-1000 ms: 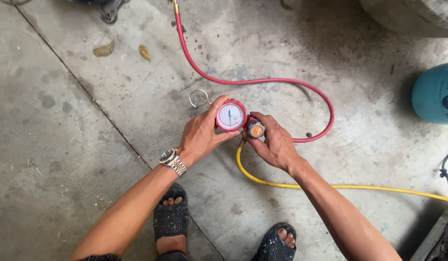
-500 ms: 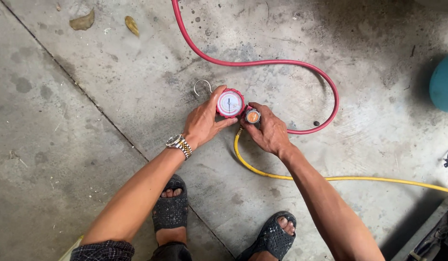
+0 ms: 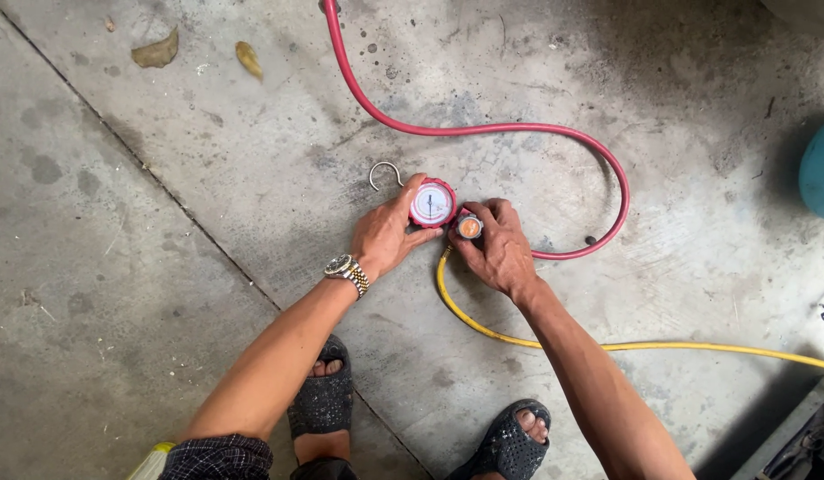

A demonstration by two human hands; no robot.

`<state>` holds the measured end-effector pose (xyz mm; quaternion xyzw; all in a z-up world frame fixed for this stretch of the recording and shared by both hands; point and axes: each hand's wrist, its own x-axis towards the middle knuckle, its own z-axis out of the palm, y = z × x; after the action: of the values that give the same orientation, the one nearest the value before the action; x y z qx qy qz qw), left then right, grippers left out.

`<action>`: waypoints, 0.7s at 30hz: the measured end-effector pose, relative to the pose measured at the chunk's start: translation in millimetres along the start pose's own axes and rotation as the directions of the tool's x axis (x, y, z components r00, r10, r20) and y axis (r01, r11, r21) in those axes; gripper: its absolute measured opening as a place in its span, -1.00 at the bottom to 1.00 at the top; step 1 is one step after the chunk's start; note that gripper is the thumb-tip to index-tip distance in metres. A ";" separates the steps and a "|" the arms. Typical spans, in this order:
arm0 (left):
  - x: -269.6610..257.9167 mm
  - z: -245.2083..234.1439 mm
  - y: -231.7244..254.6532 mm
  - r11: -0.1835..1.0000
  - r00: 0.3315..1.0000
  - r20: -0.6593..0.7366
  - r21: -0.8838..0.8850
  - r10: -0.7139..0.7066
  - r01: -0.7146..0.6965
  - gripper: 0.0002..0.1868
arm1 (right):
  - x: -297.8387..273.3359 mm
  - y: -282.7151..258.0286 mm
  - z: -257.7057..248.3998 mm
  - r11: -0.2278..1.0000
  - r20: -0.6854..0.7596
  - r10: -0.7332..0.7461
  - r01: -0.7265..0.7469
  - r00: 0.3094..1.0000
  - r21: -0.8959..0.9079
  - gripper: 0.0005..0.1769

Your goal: Repairing a refrigerator by checking refrigerant pressure with a manifold gauge and testing electrical components with a clamp meter.

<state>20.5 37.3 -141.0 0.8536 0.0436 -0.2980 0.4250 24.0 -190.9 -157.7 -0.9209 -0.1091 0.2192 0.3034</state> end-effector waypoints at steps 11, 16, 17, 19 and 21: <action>-21.2 -10.0 14.5 0.997 0.995 -0.060 -0.024 0.076 -0.078 0.07 | -12.2 -1.0 -17.0 0.986 -0.058 0.004 -0.013 0.998 -0.165 0.24; -52.5 3.4 -13.4 0.983 0.968 -0.190 -0.044 0.164 -0.176 -0.14 | -30.2 15.3 -29.8 0.930 -0.312 -0.364 0.325 0.878 -0.171 -0.04; -59.1 2.5 -17.4 0.976 0.952 -0.237 -0.058 0.191 -0.210 -0.27 | -30.5 18.7 -31.9 0.912 -0.336 -0.410 0.367 0.848 -0.185 -0.11; -85.5 -1.2 -20.4 0.960 0.927 -0.291 -0.077 0.236 -0.268 -0.58 | -31.5 15.2 -37.5 0.902 -0.334 -0.430 0.385 0.838 -0.195 -0.31; -125.6 -14.0 -11.3 0.938 0.895 -0.349 -0.100 0.279 -0.331 -0.81 | -38.1 19.0 -49.3 0.889 -0.328 -0.456 0.404 0.828 -0.216 -0.51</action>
<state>-79.4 77.6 -73.9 0.8514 0.0025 -0.0761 0.5189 15.0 -243.8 -121.0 -0.9155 -0.2695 -0.0402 0.2960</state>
